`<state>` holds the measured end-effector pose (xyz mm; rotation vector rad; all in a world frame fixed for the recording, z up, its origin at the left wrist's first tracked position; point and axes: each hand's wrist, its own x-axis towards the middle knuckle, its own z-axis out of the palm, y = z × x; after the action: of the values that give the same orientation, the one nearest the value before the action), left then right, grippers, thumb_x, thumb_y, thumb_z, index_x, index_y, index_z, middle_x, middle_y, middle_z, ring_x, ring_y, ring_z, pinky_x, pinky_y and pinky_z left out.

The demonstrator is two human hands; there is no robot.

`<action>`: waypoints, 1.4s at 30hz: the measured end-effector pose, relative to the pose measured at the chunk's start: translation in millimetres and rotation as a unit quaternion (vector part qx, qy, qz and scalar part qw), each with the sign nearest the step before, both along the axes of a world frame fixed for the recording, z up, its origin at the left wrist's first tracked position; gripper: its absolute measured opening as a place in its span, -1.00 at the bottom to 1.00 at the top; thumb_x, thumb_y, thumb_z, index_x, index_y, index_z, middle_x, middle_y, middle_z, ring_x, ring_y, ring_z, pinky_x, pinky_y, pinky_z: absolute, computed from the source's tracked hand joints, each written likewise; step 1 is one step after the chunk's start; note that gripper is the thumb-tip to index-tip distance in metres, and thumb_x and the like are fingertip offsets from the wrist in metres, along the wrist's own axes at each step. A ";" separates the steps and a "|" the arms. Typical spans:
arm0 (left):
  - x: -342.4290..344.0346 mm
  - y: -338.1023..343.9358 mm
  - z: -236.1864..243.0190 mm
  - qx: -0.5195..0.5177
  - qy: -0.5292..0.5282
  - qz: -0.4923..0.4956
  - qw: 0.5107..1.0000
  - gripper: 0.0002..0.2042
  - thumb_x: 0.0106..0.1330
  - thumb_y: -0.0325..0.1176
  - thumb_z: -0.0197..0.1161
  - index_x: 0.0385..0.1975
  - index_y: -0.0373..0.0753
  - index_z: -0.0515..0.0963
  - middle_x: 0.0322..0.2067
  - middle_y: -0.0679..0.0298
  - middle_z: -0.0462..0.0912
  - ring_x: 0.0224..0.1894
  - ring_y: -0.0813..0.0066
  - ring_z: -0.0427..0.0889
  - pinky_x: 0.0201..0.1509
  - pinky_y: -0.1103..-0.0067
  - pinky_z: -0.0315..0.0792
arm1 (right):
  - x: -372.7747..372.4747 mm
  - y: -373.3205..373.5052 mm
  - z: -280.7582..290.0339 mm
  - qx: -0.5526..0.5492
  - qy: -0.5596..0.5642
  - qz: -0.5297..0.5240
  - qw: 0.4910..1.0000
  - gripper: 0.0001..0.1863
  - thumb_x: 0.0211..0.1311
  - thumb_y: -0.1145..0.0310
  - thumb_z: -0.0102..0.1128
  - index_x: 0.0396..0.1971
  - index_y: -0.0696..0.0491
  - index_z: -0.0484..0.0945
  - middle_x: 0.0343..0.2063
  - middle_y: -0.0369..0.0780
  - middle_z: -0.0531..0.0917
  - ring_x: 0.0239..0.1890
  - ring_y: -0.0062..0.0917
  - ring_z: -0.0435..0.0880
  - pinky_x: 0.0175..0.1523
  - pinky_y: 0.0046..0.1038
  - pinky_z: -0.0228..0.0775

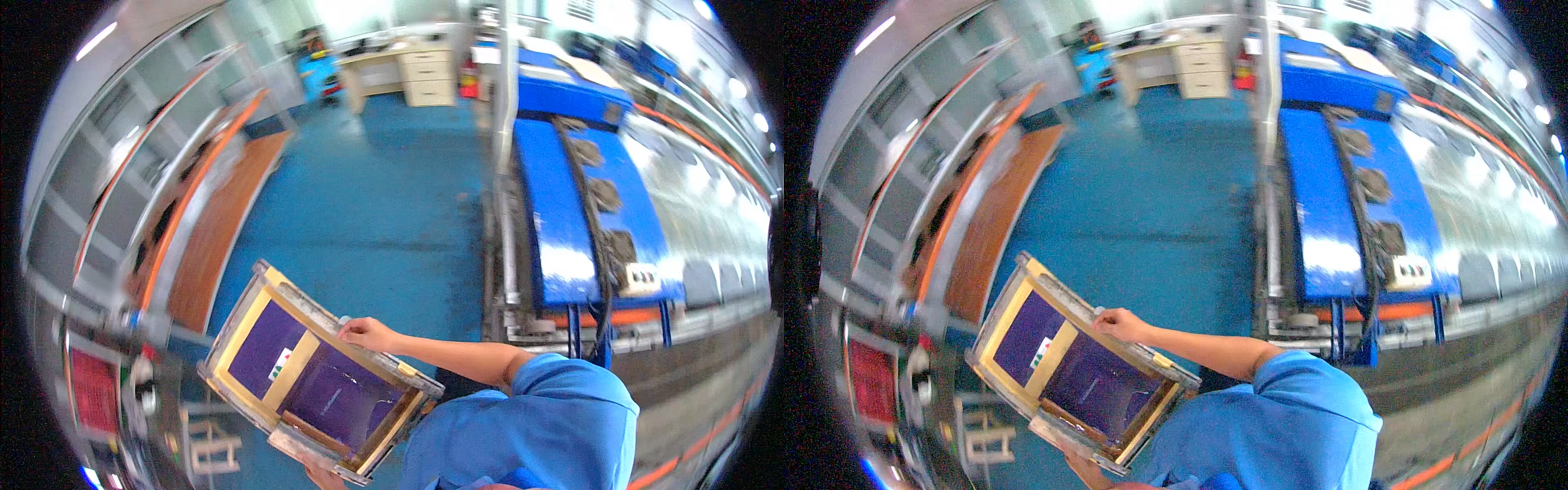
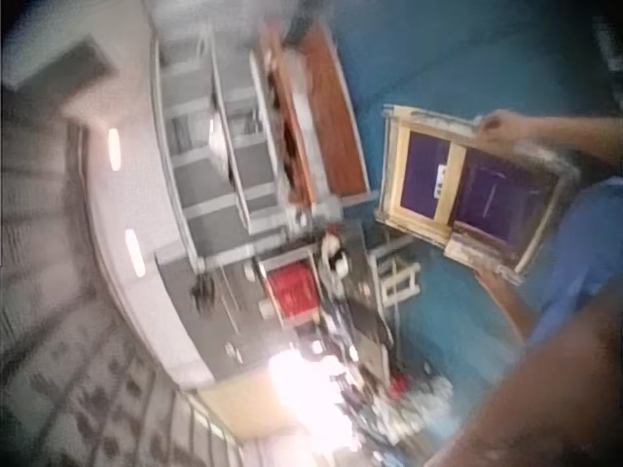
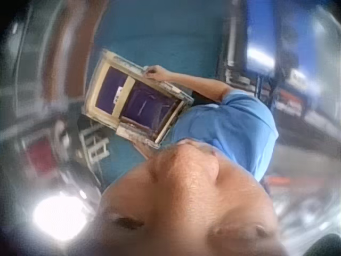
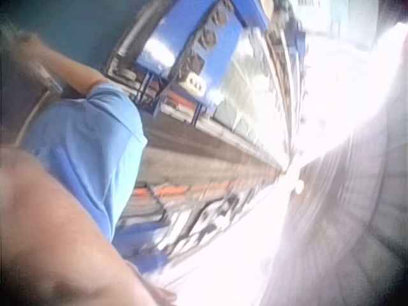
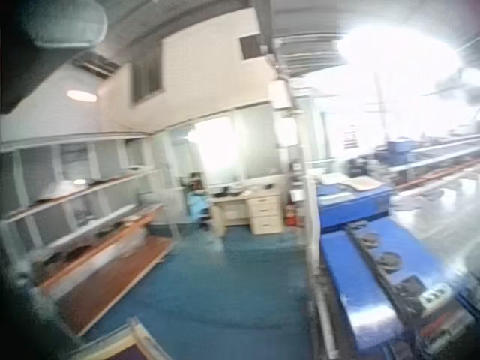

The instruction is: The person prepares a screen printing frame by pouring ink onto it and then carries it to a conveyor. They use a squeegee to pull ink across the screen repeatedly, printing onto fabric laid out on the conveyor. The person then carries the frame away from the conveyor.

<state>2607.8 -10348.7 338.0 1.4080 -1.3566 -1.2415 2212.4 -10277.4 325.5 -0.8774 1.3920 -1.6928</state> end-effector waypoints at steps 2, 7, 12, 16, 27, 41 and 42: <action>-33.6 -47.8 13.2 0.000 -0.006 -0.043 0.999 -0.37 0.52 0.06 0.08 0.21 -0.49 0.42 0.06 0.00 0.56 0.04 0.17 0.57 0.13 0.36 0.48 | -21.7 -8.4 17.2 0.020 -0.005 -0.057 0.998 -0.78 0.43 0.29 0.19 -0.11 0.09 0.67 -0.29 -0.31 0.71 -0.26 -0.65 0.61 -0.14 -0.49 0.46; -128.3 -99.2 29.4 0.011 -0.041 -0.112 0.993 -0.37 0.52 0.06 0.08 0.22 -0.49 0.42 0.07 0.00 0.56 0.05 0.18 0.57 0.13 0.36 0.47 | -27.5 -5.0 -2.2 0.144 -0.034 -0.131 0.980 -0.77 0.36 0.24 0.21 -0.14 0.02 0.71 -0.24 -0.24 0.76 -0.18 -0.55 0.69 -0.03 -0.42 0.52; -334.3 -163.8 -0.5 0.024 -0.038 -0.243 0.969 -0.37 0.52 0.06 0.08 0.22 -0.49 0.42 0.07 0.00 0.56 0.05 0.18 0.57 0.14 0.36 0.47 | -132.6 -42.5 -46.1 0.139 0.017 -0.253 0.957 -0.73 0.20 0.13 0.22 -0.23 -0.07 0.75 -0.25 -0.16 0.78 -0.14 -0.29 0.76 -0.01 -0.25 0.55; -492.0 -198.9 -14.1 0.021 -0.046 -0.330 0.943 -0.37 0.52 0.06 0.08 0.22 -0.49 0.42 0.08 0.01 0.56 0.06 0.18 0.57 0.14 0.36 0.47 | -246.5 -82.5 -54.3 0.153 -0.002 -0.311 0.938 -0.70 0.17 0.09 0.23 -0.20 -0.09 0.73 -0.24 -0.15 0.78 -0.13 -0.23 0.75 -0.01 -0.21 0.54; -802.6 -313.7 -55.3 0.031 -0.026 -0.429 0.902 -0.37 0.52 0.06 0.08 0.23 -0.48 0.42 0.09 0.01 0.56 0.07 0.18 0.57 0.15 0.36 0.46 | -493.5 -200.6 -85.4 0.157 0.042 -0.344 0.925 -0.73 0.29 0.17 0.18 -0.18 -0.01 0.72 -0.23 -0.16 0.76 -0.12 -0.33 0.73 -0.01 -0.27 0.53; -1076.3 -484.3 -81.9 0.039 -0.007 -0.475 0.879 -0.37 0.52 0.06 0.09 0.24 -0.48 0.41 0.10 0.01 0.55 0.08 0.19 0.57 0.16 0.36 0.46 | -760.8 -337.8 -159.1 0.020 0.010 -0.414 0.910 -0.71 0.38 0.15 0.19 -0.10 0.02 0.70 -0.32 -0.24 0.72 -0.24 -0.54 0.64 -0.07 -0.40 0.47; -1095.7 -494.7 -81.6 0.038 -0.008 -0.478 0.878 -0.37 0.52 0.06 0.09 0.24 -0.48 0.41 0.10 0.01 0.55 0.08 0.19 0.57 0.16 0.36 0.46 | -777.9 -343.8 -152.8 0.054 -0.012 -0.430 0.901 -0.71 0.38 0.15 0.20 -0.10 0.02 0.70 -0.33 -0.24 0.72 -0.24 -0.54 0.64 -0.08 -0.40 0.47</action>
<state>1512.1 -10843.4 256.4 0.7481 -2.1425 -1.8964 1434.5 -10621.2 172.7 -0.1397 2.0019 -2.1958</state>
